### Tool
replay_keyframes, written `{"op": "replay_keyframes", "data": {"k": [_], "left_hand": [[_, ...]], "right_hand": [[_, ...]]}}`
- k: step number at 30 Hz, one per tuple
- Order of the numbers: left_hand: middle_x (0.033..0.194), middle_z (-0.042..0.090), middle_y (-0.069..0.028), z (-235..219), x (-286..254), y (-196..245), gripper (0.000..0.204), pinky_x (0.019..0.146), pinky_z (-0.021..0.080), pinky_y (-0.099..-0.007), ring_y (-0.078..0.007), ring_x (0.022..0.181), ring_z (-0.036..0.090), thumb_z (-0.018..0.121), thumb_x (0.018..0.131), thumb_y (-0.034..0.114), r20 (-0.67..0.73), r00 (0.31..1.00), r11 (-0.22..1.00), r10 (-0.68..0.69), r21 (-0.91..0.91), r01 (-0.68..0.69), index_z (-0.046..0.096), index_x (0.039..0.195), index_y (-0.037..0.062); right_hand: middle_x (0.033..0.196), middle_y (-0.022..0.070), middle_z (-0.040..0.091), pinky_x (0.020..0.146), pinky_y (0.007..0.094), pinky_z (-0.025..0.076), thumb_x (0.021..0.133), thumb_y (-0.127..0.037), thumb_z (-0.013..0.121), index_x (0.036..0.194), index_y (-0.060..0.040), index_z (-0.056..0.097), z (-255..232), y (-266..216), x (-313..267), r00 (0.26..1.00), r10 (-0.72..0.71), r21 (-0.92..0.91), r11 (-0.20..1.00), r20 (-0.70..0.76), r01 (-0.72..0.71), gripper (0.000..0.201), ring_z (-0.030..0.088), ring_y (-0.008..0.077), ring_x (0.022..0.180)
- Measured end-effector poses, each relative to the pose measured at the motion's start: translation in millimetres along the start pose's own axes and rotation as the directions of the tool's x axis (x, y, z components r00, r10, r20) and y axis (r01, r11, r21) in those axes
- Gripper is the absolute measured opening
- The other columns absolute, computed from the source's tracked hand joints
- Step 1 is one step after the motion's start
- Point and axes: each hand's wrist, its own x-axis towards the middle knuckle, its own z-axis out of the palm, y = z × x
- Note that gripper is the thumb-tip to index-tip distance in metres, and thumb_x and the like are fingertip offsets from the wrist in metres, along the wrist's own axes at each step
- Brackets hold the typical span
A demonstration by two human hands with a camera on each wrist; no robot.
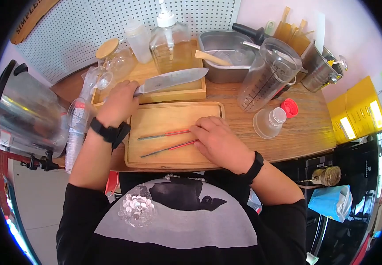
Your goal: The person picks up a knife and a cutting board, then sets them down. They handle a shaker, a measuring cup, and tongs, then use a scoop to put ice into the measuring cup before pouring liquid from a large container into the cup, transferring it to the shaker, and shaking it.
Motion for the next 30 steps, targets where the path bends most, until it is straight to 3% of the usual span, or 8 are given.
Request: {"op": "replay_keyframes", "data": {"k": [8, 10, 17, 19, 23, 26, 28, 30], "left_hand": [[0.107, 0.063, -0.0173, 7, 38, -5, 0.027, 0.092, 0.042, -0.0469, -0.035, 0.109, 0.055, 0.054, 0.081, 0.014, 0.173, 0.98, 0.987, -0.103, 0.143, 0.079, 0.065, 0.103, 0.0037], [0.11, 0.064, -0.0172, 4, 44, -3, 0.028, 0.093, 0.042, -0.0474, -0.0347, 0.11, 0.056, 0.051, 0.082, 0.013, 0.309, 0.942, 0.985, -0.134, 0.142, 0.093, 0.066, 0.105, 0.0041], [0.114, 0.064, -0.0167, 10, 45, -15, 0.031, 0.093, 0.043, -0.0491, -0.0335, 0.112, 0.057, 0.049, 0.084, 0.013, 0.37, 0.916, 0.986, -0.155, 0.107, 0.124, 0.066, 0.108, 0.0048], [0.106, 0.066, -0.0155, 13, 40, -21, 0.027, 0.086, 0.048, -0.0419, -0.0332, 0.1, 0.061, 0.051, 0.082, 0.014, 0.258, 0.957, 0.985, -0.132, 0.143, 0.097, 0.069, 0.1, 0.0072], [0.103, 0.067, -0.0172, 10, 36, -25, 0.026, 0.086, 0.049, -0.0418, -0.0339, 0.101, 0.061, 0.051, 0.081, 0.012, 0.292, 0.935, 0.975, -0.201, 0.149, 0.164, 0.069, 0.099, 0.0061], [0.103, 0.064, -0.0196, 11, 19, -29, 0.026, 0.088, 0.047, -0.0419, -0.0361, 0.103, 0.059, 0.052, 0.081, 0.009, 0.167, 0.976, 0.991, -0.137, 0.03, 0.134, 0.066, 0.101, 0.0002], [0.098, 0.063, -0.0208, 13, -1, -33, 0.024, 0.086, 0.047, -0.044, -0.0384, 0.098, 0.058, 0.052, 0.08, 0.004, -0.153, 0.987, 0.993, -0.038, -0.117, 0.02, 0.064, 0.101, -0.0014], [0.099, 0.062, -0.0211, -2, -29, -24, 0.025, 0.087, 0.047, -0.0443, -0.0388, 0.098, 0.058, 0.052, 0.08, 0.002, -0.262, 0.965, 0.987, -0.005, -0.154, -0.037, 0.062, 0.101, -0.0021]], "right_hand": [[0.107, 0.0151, 0.054, 0.092, 0.0415, 0.043, 0.078, -0.01, 0.068, 0.113, -0.0009, 0.058, -1, 0, 2, 0.999, 0.008, 0.003, 1.0, 0.038, -0.009, 0.038, 0.052, 0.0336, 0.103], [0.107, 0.0152, 0.054, 0.091, 0.0415, 0.043, 0.078, -0.009, 0.068, 0.113, -0.0007, 0.058, -1, 2, 5, 0.999, 0.0, 0.012, 1.0, 0.045, 0.0, 0.037, 0.052, 0.0337, 0.103], [0.097, 0.0159, 0.053, 0.085, 0.0415, 0.044, 0.077, -0.005, 0.065, 0.103, -0.0009, 0.058, -10, 9, 11, 1.0, 0.002, 0.114, 0.994, 0.026, -0.005, 0.027, 0.052, 0.0349, 0.095], [0.095, 0.0162, 0.052, 0.084, 0.0415, 0.045, 0.076, -0.004, 0.065, 0.102, -0.0008, 0.058, -19, 13, 15, 1.0, 0.018, 0.118, 0.993, -0.005, -0.018, 0.027, 0.052, 0.035, 0.094], [0.095, 0.0162, 0.053, 0.081, 0.0401, 0.045, 0.076, -0.003, 0.065, 0.103, 0.0001, 0.058, -29, 24, 39, 0.988, 0.06, 0.013, 0.998, -0.144, -0.058, 0.028, 0.053, 0.0344, 0.092], [0.091, 0.0157, 0.053, 0.079, 0.0411, 0.045, 0.075, -0.002, 0.065, 0.1, 0.0001, 0.058, -20, 38, 66, 0.969, 0.028, -0.017, 0.999, -0.244, -0.033, 0.026, 0.053, 0.0347, 0.088], [0.091, 0.0156, 0.053, 0.078, 0.0412, 0.045, 0.075, -0.001, 0.065, 0.1, 0.0, 0.059, -9, 45, 82, 0.966, -0.001, -0.07, 0.997, -0.259, -0.017, 0.026, 0.054, 0.0347, 0.088], [0.089, 0.0153, 0.054, 0.076, 0.0419, 0.046, 0.075, -0.001, 0.064, 0.097, -0.0004, 0.061, 2, 49, 97, 0.952, -0.064, -0.145, 0.989, -0.301, 0.021, 0.022, 0.055, 0.0346, 0.087]]}}
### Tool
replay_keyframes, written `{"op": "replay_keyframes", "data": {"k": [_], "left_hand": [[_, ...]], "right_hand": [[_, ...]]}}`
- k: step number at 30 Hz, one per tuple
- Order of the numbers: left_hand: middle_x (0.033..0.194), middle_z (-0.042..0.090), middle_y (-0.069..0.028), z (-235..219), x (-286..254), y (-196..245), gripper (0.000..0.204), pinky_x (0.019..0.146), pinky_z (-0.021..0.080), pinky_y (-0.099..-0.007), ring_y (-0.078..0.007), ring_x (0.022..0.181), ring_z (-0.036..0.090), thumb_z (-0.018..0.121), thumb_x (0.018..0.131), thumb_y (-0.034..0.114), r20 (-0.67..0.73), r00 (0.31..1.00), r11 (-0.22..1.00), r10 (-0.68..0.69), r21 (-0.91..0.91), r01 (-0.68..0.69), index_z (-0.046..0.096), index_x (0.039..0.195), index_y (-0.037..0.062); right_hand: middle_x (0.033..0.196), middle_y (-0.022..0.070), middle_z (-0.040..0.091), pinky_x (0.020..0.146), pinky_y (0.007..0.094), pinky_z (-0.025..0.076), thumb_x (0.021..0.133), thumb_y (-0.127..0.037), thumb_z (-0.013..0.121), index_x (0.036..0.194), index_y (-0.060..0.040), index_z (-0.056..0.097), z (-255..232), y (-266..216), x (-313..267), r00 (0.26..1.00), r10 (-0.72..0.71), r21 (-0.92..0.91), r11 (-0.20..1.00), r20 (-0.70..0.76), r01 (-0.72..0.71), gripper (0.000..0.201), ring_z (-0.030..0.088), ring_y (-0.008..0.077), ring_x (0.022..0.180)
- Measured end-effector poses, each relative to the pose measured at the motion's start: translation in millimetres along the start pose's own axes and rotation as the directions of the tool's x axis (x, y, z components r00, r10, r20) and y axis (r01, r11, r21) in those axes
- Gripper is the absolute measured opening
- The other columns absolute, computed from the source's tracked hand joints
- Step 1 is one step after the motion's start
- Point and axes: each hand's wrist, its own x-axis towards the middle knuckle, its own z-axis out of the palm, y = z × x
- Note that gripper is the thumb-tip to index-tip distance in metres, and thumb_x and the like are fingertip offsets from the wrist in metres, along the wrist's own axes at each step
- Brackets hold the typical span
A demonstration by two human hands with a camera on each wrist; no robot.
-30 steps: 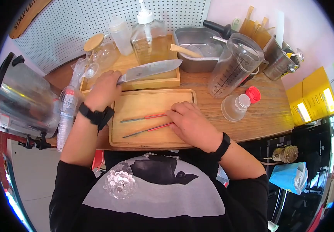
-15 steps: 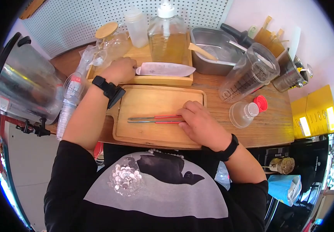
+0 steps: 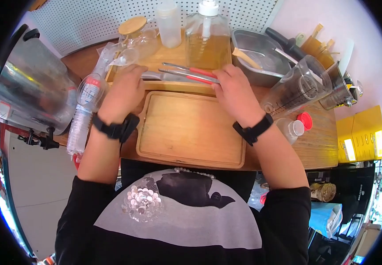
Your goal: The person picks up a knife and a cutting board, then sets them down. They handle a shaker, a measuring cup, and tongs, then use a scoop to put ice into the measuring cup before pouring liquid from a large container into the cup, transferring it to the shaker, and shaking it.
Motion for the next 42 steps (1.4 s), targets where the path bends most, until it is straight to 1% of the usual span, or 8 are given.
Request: {"op": "replay_keyframes", "data": {"k": [10, 15, 20, 25, 27, 29, 32, 42], "left_hand": [[0.118, 0.054, -0.0207, -29, -96, -6, 0.041, 0.096, 0.042, -0.0424, -0.0378, 0.111, 0.051, 0.052, 0.077, -0.004, 0.198, 0.977, 0.997, -0.076, 0.034, 0.071, 0.055, 0.118, 0.0003], [0.113, 0.054, -0.0165, -35, -88, 2, 0.042, 0.098, 0.041, -0.0406, -0.0349, 0.113, 0.049, 0.055, 0.075, -0.002, 0.324, 0.945, 0.998, -0.047, 0.05, 0.033, 0.056, 0.116, 0.0044], [0.109, 0.055, -0.0154, -78, -77, 12, 0.042, 0.09, 0.045, -0.038, -0.0363, 0.103, 0.054, 0.064, 0.073, 0.004, 0.35, 0.935, 0.993, 0.053, -0.121, -0.011, 0.056, 0.114, 0.0025], [0.109, 0.057, -0.0094, -153, -46, 21, 0.044, 0.085, 0.048, -0.0355, -0.025, 0.098, 0.058, 0.069, 0.074, 0.006, 0.219, 0.966, 0.945, 0.14, -0.32, -0.065, 0.056, 0.115, 0.0038], [0.111, 0.057, -0.0078, -161, -42, 30, 0.046, 0.087, 0.047, -0.034, -0.0212, 0.1, 0.058, 0.071, 0.075, 0.007, 0.134, 0.981, 0.913, 0.138, -0.402, -0.073, 0.055, 0.118, 0.0042], [0.115, 0.057, -0.0058, -149, -32, 60, 0.049, 0.091, 0.046, -0.0319, -0.0163, 0.104, 0.056, 0.071, 0.081, 0.009, 0.009, 0.971, 0.281, -0.241, -0.957, 0.078, 0.05, 0.125, 0.0034], [0.116, 0.057, -0.0071, -117, -30, 79, 0.055, 0.092, 0.046, -0.0306, -0.0166, 0.106, 0.056, 0.071, 0.083, 0.014, 0.254, 0.925, -0.069, -0.283, -0.967, 0.245, 0.045, 0.13, 0.001], [0.107, 0.064, -0.006, -169, 5, 57, 0.04, 0.085, 0.049, -0.0265, -0.0116, 0.094, 0.062, 0.066, 0.081, 0.007, 0.355, 0.92, 0.534, -0.167, -0.752, 0.387, 0.055, 0.119, -0.0014]], "right_hand": [[0.096, 0.0166, 0.058, 0.078, 0.0407, 0.047, 0.076, -0.002, 0.064, 0.102, -0.0008, 0.062, 1, -6, -3, 0.994, -0.097, -0.027, 0.995, -0.042, 0.096, 0.026, 0.056, 0.0352, 0.092], [0.106, 0.0207, 0.055, 0.087, 0.0412, 0.045, 0.082, -0.014, 0.064, 0.114, 0.002, 0.056, -47, -22, -63, 0.894, 0.387, 0.016, 0.916, 0.225, -0.4, 0.037, 0.055, 0.0392, 0.099], [0.12, 0.0203, 0.051, 0.088, 0.0384, 0.046, 0.082, -0.018, 0.066, 0.127, 0.0012, 0.049, -46, -12, -105, 0.892, 0.395, -0.057, 0.918, 0.222, -0.393, 0.051, 0.055, 0.0342, 0.099], [0.123, 0.0082, 0.05, 0.084, 0.029, 0.045, 0.079, -0.014, 0.073, 0.139, -0.0054, 0.042, -43, -18, -98, 0.627, 0.655, 0.567, 0.349, 0.421, -0.746, 0.067, 0.051, 0.0131, 0.093], [0.122, 0.0074, 0.049, 0.083, 0.0288, 0.046, 0.079, -0.015, 0.074, 0.14, -0.006, 0.041, -32, -17, -101, 0.657, 0.593, 0.54, 0.398, 0.465, -0.741, 0.07, 0.051, 0.0131, 0.093], [0.117, 0.0077, 0.047, 0.08, 0.0267, 0.047, 0.077, -0.015, 0.075, 0.141, -0.0052, 0.039, -25, -25, -99, 0.629, 0.544, 0.504, 0.381, 0.556, -0.775, 0.075, 0.051, 0.0142, 0.092], [0.115, 0.009, 0.047, 0.078, 0.0256, 0.047, 0.077, -0.015, 0.075, 0.141, -0.004, 0.039, -16, -36, -98, 0.72, 0.499, 0.513, 0.505, 0.483, -0.694, 0.074, 0.051, 0.0156, 0.093], [0.126, 0.0079, 0.042, 0.073, 0.0231, 0.049, 0.081, -0.007, 0.071, 0.135, -0.0036, 0.044, -14, -41, -108, 0.803, 0.358, 0.64, 0.484, 0.477, -0.596, 0.06, 0.052, 0.0139, 0.098]]}}
